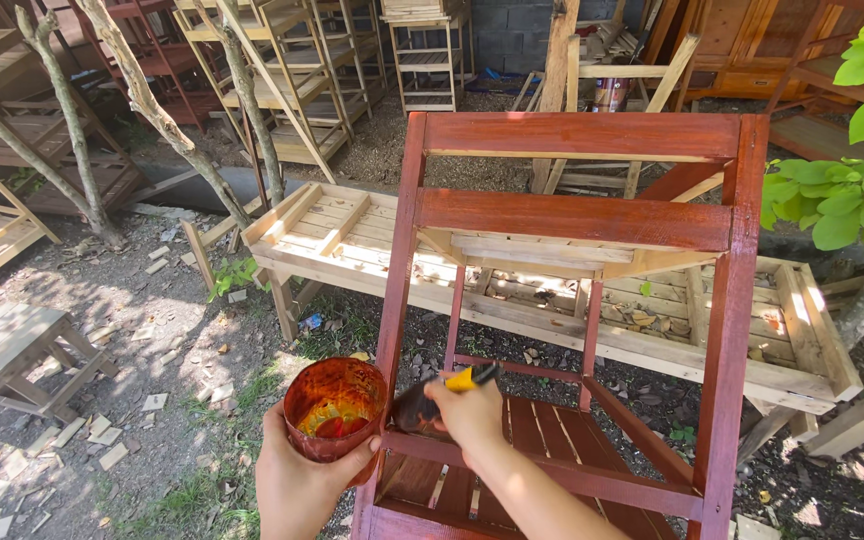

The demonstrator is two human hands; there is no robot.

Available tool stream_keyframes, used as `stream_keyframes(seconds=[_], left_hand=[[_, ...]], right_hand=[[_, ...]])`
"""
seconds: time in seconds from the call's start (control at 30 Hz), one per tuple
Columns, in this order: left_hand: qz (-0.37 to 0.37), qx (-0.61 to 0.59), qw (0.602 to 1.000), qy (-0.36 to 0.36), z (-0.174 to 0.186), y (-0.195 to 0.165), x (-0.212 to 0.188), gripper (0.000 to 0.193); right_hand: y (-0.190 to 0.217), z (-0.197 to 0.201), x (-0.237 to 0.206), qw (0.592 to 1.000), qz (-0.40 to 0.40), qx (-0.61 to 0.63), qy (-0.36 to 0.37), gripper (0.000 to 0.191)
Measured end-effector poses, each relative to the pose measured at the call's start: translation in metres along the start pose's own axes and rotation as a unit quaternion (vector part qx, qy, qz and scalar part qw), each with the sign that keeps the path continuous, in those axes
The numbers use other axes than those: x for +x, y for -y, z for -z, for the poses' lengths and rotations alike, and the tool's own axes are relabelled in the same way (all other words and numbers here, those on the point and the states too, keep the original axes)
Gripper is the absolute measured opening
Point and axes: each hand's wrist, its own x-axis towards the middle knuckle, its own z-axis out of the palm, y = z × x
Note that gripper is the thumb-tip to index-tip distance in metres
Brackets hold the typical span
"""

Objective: The person pours wood stain from a bottle into a container, then uses a brush to apply the stain to a three-tier wooden shelf. The person rotates the shelf to reach different sides and continues brushing the stain onto the frame and shelves.

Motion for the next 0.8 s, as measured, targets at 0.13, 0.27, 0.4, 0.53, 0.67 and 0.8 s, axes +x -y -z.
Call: stream_keyframes(seconds=[0.13,0.27,0.4,0.53,0.67,0.8], left_hand=[[0.026,0.05,0.998,-0.017,0.009,-0.001,0.001,0.098],[0.021,0.094,0.995,-0.016,0.015,-0.002,0.003,0.1],[0.027,0.096,0.995,-0.012,0.018,-0.001,0.001,0.097],[0.04,0.102,0.994,-0.007,0.019,-0.001,0.002,0.099],[0.045,0.089,0.995,0.002,0.02,-0.002,0.003,0.1],[0.06,0.108,0.992,0.006,0.02,-0.004,0.004,0.099]], right_hand=[[0.052,-0.014,0.032,0.997,0.036,0.065,-0.033,0.023],[0.062,-0.015,0.021,0.993,0.063,0.095,-0.031,0.02],[0.04,-0.014,-0.024,1.0,0.027,-0.011,-0.007,0.022],[0.06,-0.017,-0.015,1.0,0.016,0.0,0.018,0.019],[0.078,-0.016,0.004,0.988,0.095,0.124,0.012,0.019],[0.054,-0.014,-0.018,0.997,0.059,0.052,0.008,0.017]])
